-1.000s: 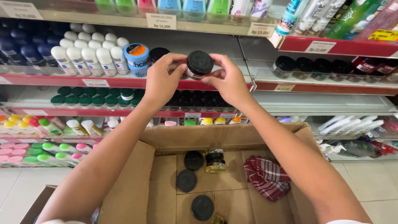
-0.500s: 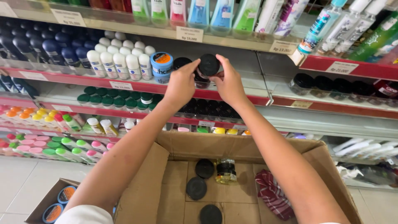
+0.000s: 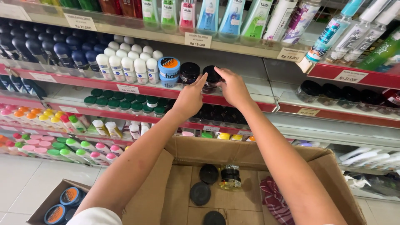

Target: Wiping jars of personal care products with a cloth and placing them on a grocery store shelf.

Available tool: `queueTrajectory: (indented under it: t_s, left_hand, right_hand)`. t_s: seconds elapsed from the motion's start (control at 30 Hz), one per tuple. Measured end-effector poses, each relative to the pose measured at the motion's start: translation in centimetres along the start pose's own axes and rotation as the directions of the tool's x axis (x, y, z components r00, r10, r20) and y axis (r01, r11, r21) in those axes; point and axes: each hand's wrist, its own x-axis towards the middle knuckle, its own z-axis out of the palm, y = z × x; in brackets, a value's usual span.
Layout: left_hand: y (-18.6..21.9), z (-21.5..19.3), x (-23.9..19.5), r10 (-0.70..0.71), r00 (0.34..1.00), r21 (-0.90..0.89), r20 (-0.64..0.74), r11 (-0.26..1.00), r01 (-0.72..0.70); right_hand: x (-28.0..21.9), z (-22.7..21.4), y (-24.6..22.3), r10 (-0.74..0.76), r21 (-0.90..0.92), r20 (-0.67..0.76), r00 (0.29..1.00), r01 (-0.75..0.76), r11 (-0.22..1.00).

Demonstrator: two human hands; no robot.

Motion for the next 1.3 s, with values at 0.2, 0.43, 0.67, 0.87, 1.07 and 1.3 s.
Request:
queueTrajectory:
  t_s: [0.2,0.43,0.67,0.87,1.07,1.3]
  left_hand:
    - [1.6,0.2,-0.1,-0.063,0.998,0.19,0.027,0.98,0.057]
    - [1.3,-0.7,-0.8,-0.046,0.998,0.142,-0.038,0.989,0.051]
    - [0.6,-0.4,-1.0,-0.002,0.996,0.096,-0.085,0.995,0.01]
    - [0.9,-0.7,-1.0,-0.023,0.994,0.068,-0.105,0.997,0.03]
    - [0.5,-0.2,-1.0,-0.028,0.992,0.058,-0.119,0.998,0.035]
    - [0.3,0.0,-1.0,-0.006,0.989,0.045,-0.146,0.999,0.012]
  right_hand:
    - [-0.1,0.2,0.1,0.101,0.057,0.024,0.995,-0.103,0.993]
    - [0.0,0.6,-0.6,0.22,0.05,0.053,0.974,-0.223,0.974]
    - [0.4,1.1,0.0,0.191,0.018,-0.006,0.981,-0.191,0.981]
    - [0.6,1.0,0.1,0.239,0.067,0.021,0.971,-0.24,0.968]
    - [0.5,1.0,-0.2,0.254,0.069,0.03,0.967,-0.255,0.964]
    - [0.5,1.1,-0.2,0.259,0.066,0.036,0.965,-0.261,0.963]
